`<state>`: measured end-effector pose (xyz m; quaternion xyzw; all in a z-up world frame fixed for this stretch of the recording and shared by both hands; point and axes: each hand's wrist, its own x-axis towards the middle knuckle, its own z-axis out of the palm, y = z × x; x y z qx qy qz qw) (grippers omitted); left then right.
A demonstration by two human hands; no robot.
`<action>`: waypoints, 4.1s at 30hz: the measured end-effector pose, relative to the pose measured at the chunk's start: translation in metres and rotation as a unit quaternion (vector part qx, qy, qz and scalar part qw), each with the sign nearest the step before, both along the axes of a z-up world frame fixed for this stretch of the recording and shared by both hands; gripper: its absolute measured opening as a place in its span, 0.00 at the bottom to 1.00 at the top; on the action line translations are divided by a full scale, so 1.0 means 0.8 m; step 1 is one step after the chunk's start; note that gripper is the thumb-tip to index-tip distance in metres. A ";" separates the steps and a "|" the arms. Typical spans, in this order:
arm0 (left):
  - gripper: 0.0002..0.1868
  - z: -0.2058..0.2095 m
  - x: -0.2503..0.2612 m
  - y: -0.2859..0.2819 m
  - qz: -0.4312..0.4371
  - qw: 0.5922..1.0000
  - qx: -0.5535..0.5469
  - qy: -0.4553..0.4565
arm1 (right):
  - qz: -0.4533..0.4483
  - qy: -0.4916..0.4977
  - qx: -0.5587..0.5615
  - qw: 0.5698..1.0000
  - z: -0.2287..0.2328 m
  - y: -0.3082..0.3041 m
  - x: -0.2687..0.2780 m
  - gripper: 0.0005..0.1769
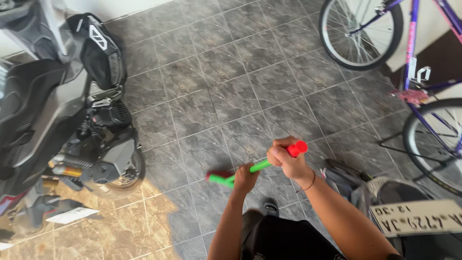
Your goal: The person sweeps debris on a tiled floor using a long-handled broom, moving around parked motorcycles and bicycles.
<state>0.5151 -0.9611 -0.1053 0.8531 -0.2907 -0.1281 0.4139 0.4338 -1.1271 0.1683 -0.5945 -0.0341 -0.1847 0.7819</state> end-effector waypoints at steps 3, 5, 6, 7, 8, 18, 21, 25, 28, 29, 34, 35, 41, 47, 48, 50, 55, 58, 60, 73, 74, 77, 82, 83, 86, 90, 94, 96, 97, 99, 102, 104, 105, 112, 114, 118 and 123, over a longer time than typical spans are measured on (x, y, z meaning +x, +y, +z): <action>0.14 0.004 -0.007 0.036 0.046 0.994 0.068 0.072 | 0.047 0.027 0.096 0.994 -0.041 -0.008 0.030 0.23; 0.13 0.000 -0.003 0.051 0.074 0.991 0.076 0.087 | 0.051 0.076 0.167 0.982 -0.065 -0.008 0.051 0.23; 0.14 -0.003 0.005 0.054 0.075 0.986 0.113 0.098 | 0.055 0.077 0.168 0.981 -0.073 -0.014 0.062 0.23; 0.15 -0.004 0.013 0.057 0.073 0.980 0.150 0.109 | 0.037 0.097 0.179 0.978 -0.077 -0.020 0.074 0.23; 0.15 -0.004 0.017 0.058 0.075 0.980 0.151 0.109 | 0.018 0.116 0.190 0.975 -0.076 -0.025 0.086 0.23; 0.06 0.137 0.295 -0.189 -0.051 0.995 -0.088 -0.014 | 0.012 -0.042 0.025 0.999 0.110 -0.168 0.237 0.24; 0.04 0.196 0.385 -0.289 -0.047 0.983 -0.175 -0.008 | -0.058 -0.107 -0.206 0.971 0.158 -0.187 0.311 0.23; 0.14 0.217 0.496 -0.374 -0.027 0.983 -0.177 0.030 | -0.125 -0.140 -0.376 0.907 0.157 -0.222 0.427 0.19; 0.16 0.199 0.571 -0.417 -0.048 0.984 -0.171 -0.006 | -0.164 -0.162 -0.366 0.902 0.128 -0.253 0.514 0.22; 0.16 0.191 0.591 -0.423 -0.055 0.988 -0.139 0.024 | -0.179 -0.126 -0.376 0.900 0.120 -0.266 0.536 0.21; 0.16 0.152 0.643 -0.403 -0.044 0.991 -0.128 0.011 | -0.101 -0.013 -0.171 0.980 0.083 -0.331 0.626 0.24; 0.14 0.146 0.645 -0.389 -0.035 0.992 -0.107 0.053 | -0.067 -0.013 -0.072 0.995 0.071 -0.342 0.641 0.24; 0.11 0.064 0.653 -0.327 0.056 0.993 -0.082 0.062 | -0.017 0.072 0.189 0.979 -0.046 -0.377 0.716 0.22; 0.12 -0.008 0.690 -0.313 0.112 0.984 0.087 0.109 | 0.032 0.174 0.183 0.967 -0.114 -0.419 0.783 0.22; 0.11 -0.007 0.711 -0.333 0.107 0.981 0.128 0.101 | 0.034 0.168 0.206 0.964 -0.108 -0.441 0.803 0.22; 0.11 0.008 0.749 -0.390 0.092 0.986 0.114 0.081 | 0.026 0.136 0.239 0.961 -0.078 -0.501 0.844 0.23; 0.12 0.107 0.860 -0.630 0.069 0.988 -0.076 -0.116 | 0.053 0.039 0.253 0.965 0.067 -0.700 0.917 0.23; 0.09 0.175 0.932 -0.770 -0.007 0.992 -0.091 -0.087 | 0.054 -0.024 0.116 0.991 0.134 -0.784 0.929 0.25; 0.12 0.209 0.960 -0.854 -0.029 0.998 -0.058 -0.022 | -0.014 -0.046 -0.093 0.994 0.156 -0.820 0.921 0.24; 0.13 0.193 1.144 -1.146 -0.132 0.991 -0.033 0.019 | -0.181 -0.046 -0.297 0.936 0.093 -1.000 1.067 0.23; 0.13 0.182 1.154 -1.147 -0.130 0.991 -0.035 0.021 | -0.180 -0.029 -0.260 0.948 0.091 -1.020 1.080 0.24; 0.15 0.153 1.170 -1.127 -0.082 0.995 -0.058 -0.004 | -0.126 -0.019 -0.117 0.985 0.081 -1.061 1.126 0.26; 0.13 0.093 1.201 -1.081 -0.002 1.000 0.015 0.014 | -0.011 -0.015 0.066 0.998 0.023 -1.094 1.205 0.26; 0.12 0.074 1.212 -1.079 0.020 1.000 0.002 0.022 | -0.021 0.006 0.118 0.993 0.002 -1.097 1.226 0.24; 0.12 0.021 1.251 -1.076 0.049 0.997 -0.008 0.054 | -0.046 0.066 0.188 0.979 -0.052 -1.133 1.288 0.23; 0.10 -0.001 1.331 -1.106 0.044 0.996 0.057 0.046 | -0.058 0.126 0.258 0.956 -0.083 -1.198 1.383 0.23; 0.11 0.038 1.416 -1.169 0.082 0.996 0.022 -0.025 | -0.017 0.090 0.251 0.964 -0.035 -1.264 1.487 0.22; 0.10 0.081 1.469 -1.221 0.070 0.997 -0.021 0.003 | -0.027 0.074 0.217 0.973 0.018 -1.292 1.523 0.22; 0.12 0.105 1.496 -1.258 0.052 0.997 -0.013 0.060 | -0.012 0.046 0.183 0.982 0.050 -1.314 1.531 0.22; 0.11 0.156 1.531 -1.330 0.013 0.995 -0.060 0.077 | 0.013 -0.015 0.114 0.993 0.115 -1.349 1.533 0.21; 0.07 0.220 1.589 -1.435 -0.058 0.993 -0.106 0.015 | -0.010 -0.090 0.010 0.996 0.180 -1.383 1.553 0.20; 0.11 0.249 1.619 -1.496 -0.081 0.992 -0.098 0.010 | -0.037 -0.125 -0.055 0.990 0.197 -1.403 1.570 0.19; 0.14 0.257 1.633 -1.525 -0.083 0.991 -0.100 0.008 | -0.103 -0.135 -0.162 0.972 0.199 -1.416 1.578 0.18; 0.14 0.251 1.721 -1.671 -0.067 0.995 -0.059 -0.034 | -0.169 -0.157 -0.283 0.931 0.140 -1.523 1.666 0.22; 0.16 0.242 1.743 -1.691 -0.026 0.997 -0.067 -0.010 | -0.173 -0.157 -0.290 0.928 0.120 -1.571 1.707 0.14; 0.11 0.221 1.756 -1.674 0.013 0.998 -0.063 -0.003 | -0.104 -0.087 -0.032 0.990 0.086 -1.637 1.758 0.07; 0.13 0.201 1.723 -1.571 0.150 0.985 -0.072 0.043 | -0.027 0.004 0.085 0.996 0.056 -1.612 1.798 0.11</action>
